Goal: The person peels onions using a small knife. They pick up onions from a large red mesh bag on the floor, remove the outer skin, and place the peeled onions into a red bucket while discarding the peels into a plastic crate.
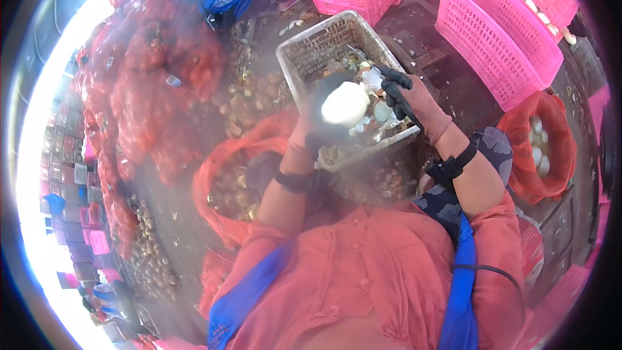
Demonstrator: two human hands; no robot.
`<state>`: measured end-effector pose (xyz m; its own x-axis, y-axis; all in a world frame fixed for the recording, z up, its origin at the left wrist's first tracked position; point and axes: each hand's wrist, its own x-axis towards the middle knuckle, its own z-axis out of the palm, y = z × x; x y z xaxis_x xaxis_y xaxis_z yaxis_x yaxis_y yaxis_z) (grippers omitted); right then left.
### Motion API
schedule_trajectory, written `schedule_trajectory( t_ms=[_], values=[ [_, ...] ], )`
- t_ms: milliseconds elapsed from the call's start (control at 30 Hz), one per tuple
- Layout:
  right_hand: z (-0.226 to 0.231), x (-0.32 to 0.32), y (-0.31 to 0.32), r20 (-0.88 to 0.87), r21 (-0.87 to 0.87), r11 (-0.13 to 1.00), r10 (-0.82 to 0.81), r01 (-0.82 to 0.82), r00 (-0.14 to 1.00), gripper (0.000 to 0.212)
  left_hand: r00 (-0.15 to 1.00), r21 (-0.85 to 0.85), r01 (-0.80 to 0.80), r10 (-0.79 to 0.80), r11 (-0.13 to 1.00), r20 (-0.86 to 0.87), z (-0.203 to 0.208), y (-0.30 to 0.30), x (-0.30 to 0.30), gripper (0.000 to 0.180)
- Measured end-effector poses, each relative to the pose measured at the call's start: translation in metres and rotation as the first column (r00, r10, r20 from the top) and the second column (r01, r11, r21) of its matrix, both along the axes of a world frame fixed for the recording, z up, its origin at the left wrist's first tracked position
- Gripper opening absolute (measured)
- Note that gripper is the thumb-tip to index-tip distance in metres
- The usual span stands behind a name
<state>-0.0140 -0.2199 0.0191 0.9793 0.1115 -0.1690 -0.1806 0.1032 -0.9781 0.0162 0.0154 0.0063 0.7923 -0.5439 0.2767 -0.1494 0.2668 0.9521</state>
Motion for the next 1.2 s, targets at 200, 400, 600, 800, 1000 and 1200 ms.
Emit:
schedule_trajectory(
  t_ms=[200, 400, 600, 800, 1000, 1200],
  values=[
    [0.027, -0.031, 0.017, 0.203, 0.042, 0.972, 0.220, -0.233, 0.954, 0.060, 0.990, -0.127, -0.135, 0.127, 0.983, -0.068, 0.003, 0.006, 0.000, 0.082],
    [0.011, -0.026, 0.025, 0.275, -0.285, 0.951, 0.197, -0.115, 0.941, 0.048, 0.993, -0.099, -0.086, 0.077, 0.991, -0.089, 0.012, 0.006, -0.004, 0.075],
    [0.013, -0.028, 0.037, 0.746, -0.467, 0.799, 0.125, 0.380, 0.654, 0.051, 0.991, -0.081, -0.119, 0.114, 0.990, -0.072, -0.007, 0.001, 0.003, 0.080],
    [0.026, -0.032, 0.037, 0.446, -0.824, 0.506, 0.303, 0.254, 0.842, 0.055, 0.889, -0.105, -0.057, 0.002, 0.993, -0.457, -0.014, -0.014, -0.005, 0.067],
    [-0.002, -0.027, 0.035, 0.553, -0.605, 0.770, 0.225, 0.201, 0.802, 0.056, 0.934, 0.111, -0.266, 0.284, 0.958, -0.217, -0.001, -0.013, -0.006, 0.057],
    [0.005, -0.025, 0.036, 0.616, -0.585, 0.761, 0.192, 0.280, 0.764, 0.049, 0.947, 0.165, -0.300, 0.314, 0.939, -0.067, 0.007, -0.008, -0.008, 0.055]
  ],
)
